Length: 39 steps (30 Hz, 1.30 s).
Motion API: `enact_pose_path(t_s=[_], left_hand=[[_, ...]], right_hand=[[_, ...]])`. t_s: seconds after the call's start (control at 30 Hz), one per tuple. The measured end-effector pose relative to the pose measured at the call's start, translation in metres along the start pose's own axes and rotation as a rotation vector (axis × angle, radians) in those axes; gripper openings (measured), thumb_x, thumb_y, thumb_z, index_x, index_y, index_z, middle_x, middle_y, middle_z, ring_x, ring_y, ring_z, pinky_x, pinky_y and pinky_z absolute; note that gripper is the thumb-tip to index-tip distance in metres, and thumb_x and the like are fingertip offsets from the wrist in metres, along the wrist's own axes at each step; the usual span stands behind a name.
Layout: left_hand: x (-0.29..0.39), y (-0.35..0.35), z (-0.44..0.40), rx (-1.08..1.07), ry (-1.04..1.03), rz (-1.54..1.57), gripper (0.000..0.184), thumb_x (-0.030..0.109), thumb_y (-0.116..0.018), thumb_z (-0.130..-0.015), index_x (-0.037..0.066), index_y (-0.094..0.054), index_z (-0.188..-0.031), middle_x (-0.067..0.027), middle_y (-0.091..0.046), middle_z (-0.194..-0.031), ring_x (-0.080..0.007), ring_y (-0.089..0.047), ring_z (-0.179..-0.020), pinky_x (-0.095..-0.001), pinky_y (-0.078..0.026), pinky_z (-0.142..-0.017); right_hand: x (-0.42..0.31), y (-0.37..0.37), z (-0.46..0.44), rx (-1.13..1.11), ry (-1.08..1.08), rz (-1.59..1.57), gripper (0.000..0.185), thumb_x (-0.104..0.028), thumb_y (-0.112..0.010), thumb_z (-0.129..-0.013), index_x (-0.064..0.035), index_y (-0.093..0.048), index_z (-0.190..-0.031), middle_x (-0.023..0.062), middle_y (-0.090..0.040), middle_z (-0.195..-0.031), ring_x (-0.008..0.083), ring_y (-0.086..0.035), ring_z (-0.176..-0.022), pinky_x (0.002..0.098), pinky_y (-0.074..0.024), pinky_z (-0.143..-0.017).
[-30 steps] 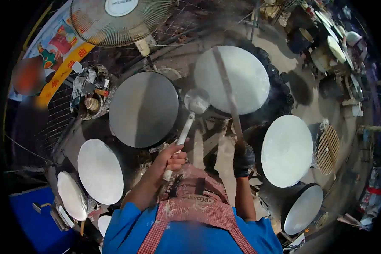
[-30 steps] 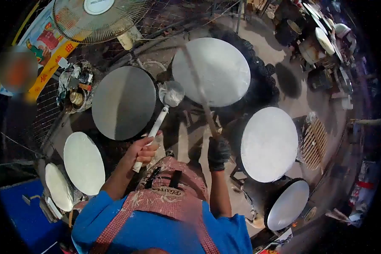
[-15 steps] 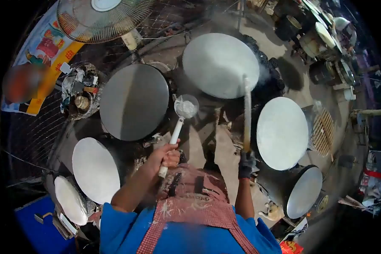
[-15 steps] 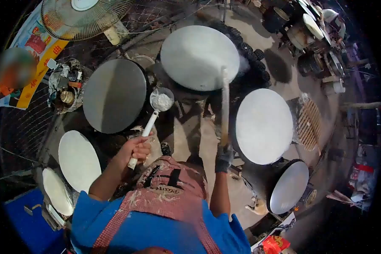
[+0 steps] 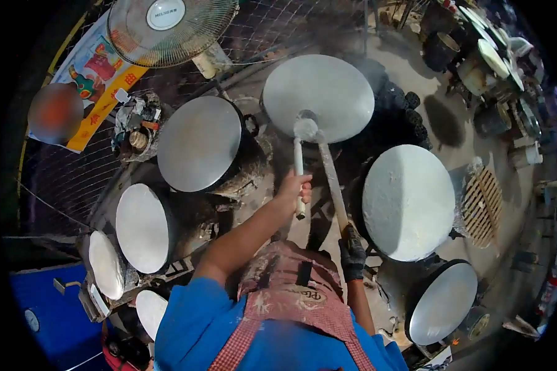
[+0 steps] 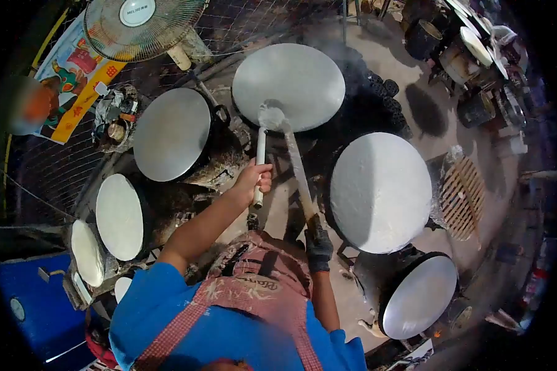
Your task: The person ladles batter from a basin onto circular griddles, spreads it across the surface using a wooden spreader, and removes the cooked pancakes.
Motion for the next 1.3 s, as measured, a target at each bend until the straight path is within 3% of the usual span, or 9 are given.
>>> enact_pose_path(t_s=[0.17,0.33,0.4,0.5,0.6,0.87,1.07,1.2,1.3], left_hand=[[0.002,0.002,0.003,-0.011,-0.020,0.000,0.018,0.007,-0.047,-0.083,0.014,-0.030,-0.080,0.0000,-0.034,-0.054,-0.0074,-0.030,-0.036,-0.0210,-0.024,-0.029],[0.038,0.032,0.051,-0.636,0.562,0.650,0.017,0.016,-0.044,-0.087,0.014,-0.047,-0.104,0.0008,-0.035,-0.053,-0.0063,-0.029,-0.035,-0.0210,-0.025,-0.029],[0.036,0.054,0.090,-0.587,0.268,0.504,0.028,0.020,-0.040,-0.089,0.021,-0.043,-0.117,0.0033,-0.031,-0.051,-0.0065,-0.029,-0.034,-0.0213,-0.027,-0.028],[0.033,0.081,0.131,-0.650,0.088,0.435,0.035,0.019,-0.034,-0.092,0.009,-0.032,-0.125,-0.0034,-0.036,-0.060,-0.0083,-0.034,-0.040,-0.0243,-0.034,-0.032],[0.041,0.110,0.149,-0.408,0.299,0.367,0.028,0.021,-0.038,-0.090,0.026,-0.043,-0.117,0.0016,-0.032,-0.053,-0.0066,-0.029,-0.034,-0.0222,-0.029,-0.027],[0.006,0.180,0.173,-0.305,0.435,0.683,0.028,0.016,-0.035,-0.090,0.011,-0.043,-0.117,-0.0010,-0.035,-0.056,-0.0080,-0.031,-0.038,-0.0223,-0.029,-0.033],[0.003,0.194,0.174,-0.254,0.499,0.677,0.028,0.017,-0.034,-0.091,0.012,-0.041,-0.118,-0.0010,-0.035,-0.056,-0.0090,-0.031,-0.039,-0.0239,-0.030,-0.034],[0.004,0.200,0.165,-0.274,0.546,0.637,0.029,0.018,-0.034,-0.091,0.012,-0.043,-0.118,-0.0014,-0.036,-0.056,-0.0092,-0.032,-0.039,-0.0245,-0.031,-0.034],[0.001,0.207,0.160,-0.311,0.593,0.653,0.030,0.018,-0.032,-0.091,0.012,-0.043,-0.119,-0.0017,-0.037,-0.056,-0.0097,-0.032,-0.039,-0.0254,-0.032,-0.035]], right_hand=[[0.005,-0.003,0.005,0.038,0.012,0.222,0.050,-0.023,-0.056,-0.078,-0.0152,-0.040,-0.125,0.0136,-0.056,-0.105,0.0288,-0.055,-0.091,0.0343,-0.0443,-0.075],[-0.015,0.010,0.025,0.294,0.105,-0.187,0.048,-0.018,-0.058,-0.078,-0.0060,-0.044,-0.122,0.0132,-0.054,-0.111,0.0225,-0.054,-0.098,0.0306,-0.0418,-0.080],[-0.019,0.006,0.018,0.278,0.052,-0.275,0.045,-0.017,-0.060,-0.077,-0.0037,-0.047,-0.118,0.0121,-0.053,-0.114,0.0169,-0.050,-0.104,0.0294,-0.0388,-0.086],[-0.014,-0.019,0.003,0.153,-0.007,-0.319,0.046,-0.017,-0.056,-0.079,-0.0078,-0.043,-0.122,0.0128,-0.053,-0.113,0.0224,-0.053,-0.100,0.0296,-0.0414,-0.081],[-0.005,-0.046,0.008,0.095,0.038,0.040,0.049,-0.027,-0.055,-0.079,-0.0145,-0.042,-0.124,0.0114,-0.057,-0.104,0.0290,-0.056,-0.090,0.0344,-0.0446,-0.074],[-0.006,-0.046,0.015,0.435,0.132,0.309,0.038,-0.028,-0.054,-0.079,-0.0112,-0.052,-0.113,0.0141,-0.055,-0.078,0.0307,-0.054,-0.065,0.0397,-0.0434,-0.055],[-0.016,-0.077,0.009,0.142,-0.031,0.514,0.033,-0.028,-0.046,-0.082,-0.0091,-0.054,-0.108,0.0134,-0.058,-0.094,0.0296,-0.055,-0.082,0.0377,-0.0445,-0.067],[-0.034,-0.085,0.011,0.211,0.038,0.013,0.034,-0.020,-0.055,-0.080,-0.0091,-0.052,-0.112,0.0091,-0.060,-0.092,0.0253,-0.057,-0.080,0.0334,-0.0448,-0.065],[0.001,-0.110,0.009,0.044,-0.208,-0.712,0.032,-0.014,-0.056,-0.080,-0.0051,-0.052,-0.110,0.0068,-0.059,-0.088,0.0146,-0.056,-0.078,0.0277,-0.0450,-0.067]])
Point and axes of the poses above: each hand's wrist, its own z-axis away from the middle knuckle, its own y-axis out of the back of the hand, x = y × z, the point moved 2 cm from there along -z, towards the middle knuckle
